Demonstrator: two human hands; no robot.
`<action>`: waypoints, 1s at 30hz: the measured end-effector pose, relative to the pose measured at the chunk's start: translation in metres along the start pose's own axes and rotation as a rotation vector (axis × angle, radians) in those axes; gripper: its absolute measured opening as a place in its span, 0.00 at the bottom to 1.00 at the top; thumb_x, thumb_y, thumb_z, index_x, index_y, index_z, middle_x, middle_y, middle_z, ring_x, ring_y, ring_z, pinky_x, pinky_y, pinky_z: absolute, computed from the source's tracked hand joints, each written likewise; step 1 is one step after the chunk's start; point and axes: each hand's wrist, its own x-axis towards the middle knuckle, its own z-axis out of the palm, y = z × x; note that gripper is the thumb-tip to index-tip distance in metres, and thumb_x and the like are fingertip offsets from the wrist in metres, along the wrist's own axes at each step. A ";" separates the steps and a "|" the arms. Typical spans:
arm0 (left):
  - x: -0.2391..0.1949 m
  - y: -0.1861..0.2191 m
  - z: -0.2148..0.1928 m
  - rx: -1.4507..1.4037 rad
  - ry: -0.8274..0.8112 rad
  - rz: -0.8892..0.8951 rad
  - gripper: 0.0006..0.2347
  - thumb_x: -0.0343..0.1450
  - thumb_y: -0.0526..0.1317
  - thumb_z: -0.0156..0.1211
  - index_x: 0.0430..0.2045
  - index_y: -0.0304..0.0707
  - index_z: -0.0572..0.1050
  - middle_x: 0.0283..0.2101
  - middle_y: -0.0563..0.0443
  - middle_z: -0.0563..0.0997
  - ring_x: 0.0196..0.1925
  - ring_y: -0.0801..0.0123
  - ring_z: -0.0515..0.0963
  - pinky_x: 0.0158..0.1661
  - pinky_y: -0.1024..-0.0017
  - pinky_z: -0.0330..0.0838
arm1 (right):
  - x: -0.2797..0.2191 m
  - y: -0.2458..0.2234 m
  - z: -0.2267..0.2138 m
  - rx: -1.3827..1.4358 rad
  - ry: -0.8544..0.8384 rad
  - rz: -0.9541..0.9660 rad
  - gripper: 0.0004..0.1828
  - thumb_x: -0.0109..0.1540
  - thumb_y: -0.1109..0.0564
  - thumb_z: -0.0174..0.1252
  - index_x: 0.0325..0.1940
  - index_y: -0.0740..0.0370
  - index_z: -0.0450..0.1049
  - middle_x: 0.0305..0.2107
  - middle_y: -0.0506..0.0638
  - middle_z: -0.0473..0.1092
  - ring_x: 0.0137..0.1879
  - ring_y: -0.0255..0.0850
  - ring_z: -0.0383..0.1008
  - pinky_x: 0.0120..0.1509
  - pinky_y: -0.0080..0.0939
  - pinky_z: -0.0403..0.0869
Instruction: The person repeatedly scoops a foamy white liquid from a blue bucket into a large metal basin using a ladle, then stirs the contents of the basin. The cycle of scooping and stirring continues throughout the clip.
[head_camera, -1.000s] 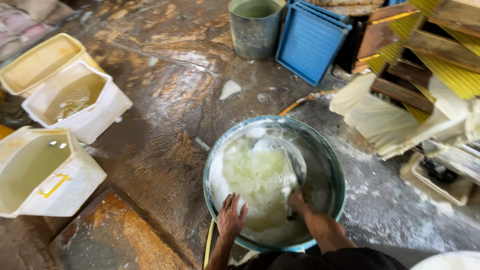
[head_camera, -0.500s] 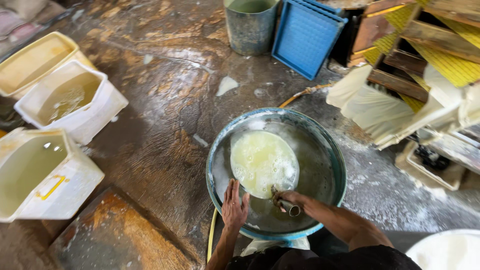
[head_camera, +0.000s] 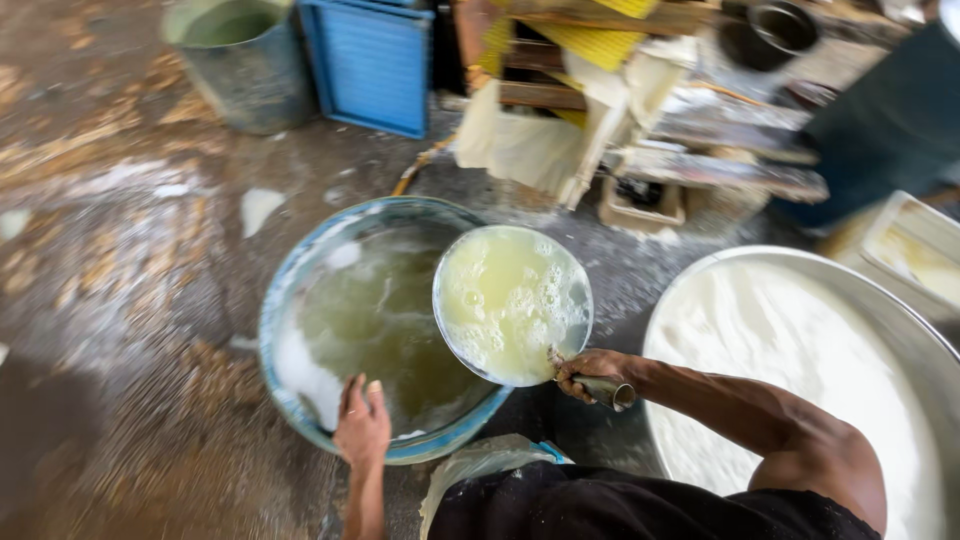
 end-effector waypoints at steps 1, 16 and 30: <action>0.002 0.000 -0.002 0.053 -0.105 -0.067 0.20 0.77 0.55 0.44 0.59 0.50 0.73 0.62 0.48 0.78 0.58 0.50 0.80 0.52 0.54 0.76 | -0.016 0.014 -0.009 -0.014 0.134 0.017 0.09 0.70 0.57 0.49 0.39 0.65 0.68 0.25 0.51 0.68 0.24 0.35 0.70 0.25 0.35 0.74; -0.044 0.114 0.042 0.617 -0.836 -0.002 0.35 0.68 0.73 0.44 0.69 0.66 0.66 0.60 0.46 0.81 0.62 0.53 0.80 0.60 0.55 0.73 | -0.189 0.220 -0.183 0.580 0.648 -0.025 0.04 0.67 0.61 0.51 0.39 0.61 0.62 0.22 0.49 0.68 0.20 0.34 0.68 0.22 0.34 0.73; -0.022 0.113 0.058 0.606 -0.787 0.021 0.36 0.65 0.75 0.45 0.66 0.63 0.71 0.65 0.41 0.77 0.69 0.42 0.73 0.68 0.51 0.64 | -0.213 0.254 -0.319 0.885 0.979 -0.237 0.08 0.67 0.58 0.50 0.37 0.65 0.66 0.20 0.53 0.68 0.21 0.41 0.68 0.23 0.41 0.72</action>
